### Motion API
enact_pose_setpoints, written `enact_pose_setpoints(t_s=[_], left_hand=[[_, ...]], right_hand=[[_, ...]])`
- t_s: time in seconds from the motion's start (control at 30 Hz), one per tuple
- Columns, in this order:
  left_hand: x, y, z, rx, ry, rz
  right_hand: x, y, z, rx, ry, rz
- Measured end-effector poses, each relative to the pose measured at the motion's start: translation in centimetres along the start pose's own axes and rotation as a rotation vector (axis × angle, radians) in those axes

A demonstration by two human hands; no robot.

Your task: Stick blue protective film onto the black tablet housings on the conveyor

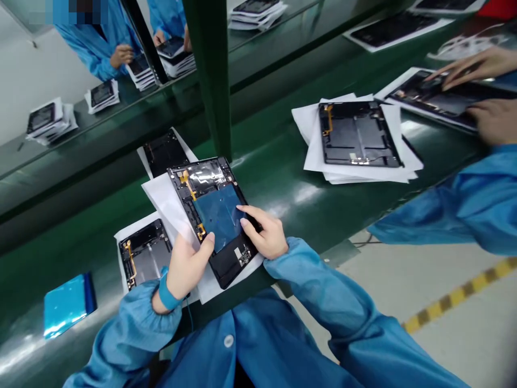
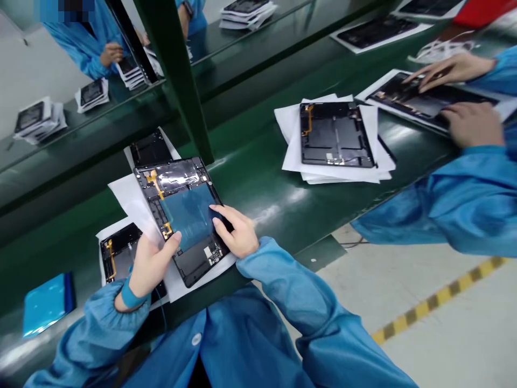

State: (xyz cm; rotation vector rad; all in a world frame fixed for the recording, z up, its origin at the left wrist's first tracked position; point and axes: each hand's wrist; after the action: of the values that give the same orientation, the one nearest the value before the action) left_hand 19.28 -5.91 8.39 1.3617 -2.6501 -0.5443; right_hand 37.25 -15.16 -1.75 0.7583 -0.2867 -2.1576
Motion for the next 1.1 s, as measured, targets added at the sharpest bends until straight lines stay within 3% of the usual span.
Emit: enact_pose_setpoints(t_s=[0.37, 0.53, 0.67, 0.77, 0.83, 0.9, 0.97, 1.03, 1.1], left_hand=[[0.8, 0.9, 0.2, -0.017, -0.018, -0.023], [0.3, 1.3, 1.3, 0.039, 0.027, 0.014], [-0.8, 3.4, 3.3, 0.301, 0.215, -0.06], [-2.2, 7.3, 4.0, 0.479, 0.341, -0.191], [-3.3, 11.0, 4.2, 0.498, 0.328, -0.277], [-4.7, 15.2, 4.7, 0.492, 0.276, -0.364], [-6.3, 19.8, 5.7, 0.461, 0.217, -0.469], [-7.9, 24.3, 7.4, 0.408, 0.19, -0.532], [-9.5, 28.3, 9.7, 0.338, 0.203, -0.56]], right_hand=[[-0.5, -1.1, 0.1, -0.041, 0.062, 0.014], [0.0, -1.6, 0.0, -0.087, -0.048, 0.064], [-0.9, -0.4, -0.9, -0.336, -0.204, 0.102], [-2.0, 1.4, -2.3, -0.66, -0.421, 0.129], [-2.1, 1.8, -3.2, -0.53, -0.462, 0.119], [-1.6, 1.5, -3.8, -0.168, -0.343, 0.163], [-0.5, 1.0, -3.9, 0.16, -0.107, 0.258], [0.5, 0.8, -3.7, 0.332, 0.101, 0.308], [1.0, 1.1, -3.4, 0.398, 0.196, 0.301]])
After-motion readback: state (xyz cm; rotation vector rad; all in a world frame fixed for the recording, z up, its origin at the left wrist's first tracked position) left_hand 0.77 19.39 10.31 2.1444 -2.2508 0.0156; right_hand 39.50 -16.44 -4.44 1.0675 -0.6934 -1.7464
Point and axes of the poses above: each hand's wrist, its own x-axis away from the middle knuckle, its own y-axis out of the back of the hand, z = x × y, and after that the axes turned 5 degrees about x, right-handed
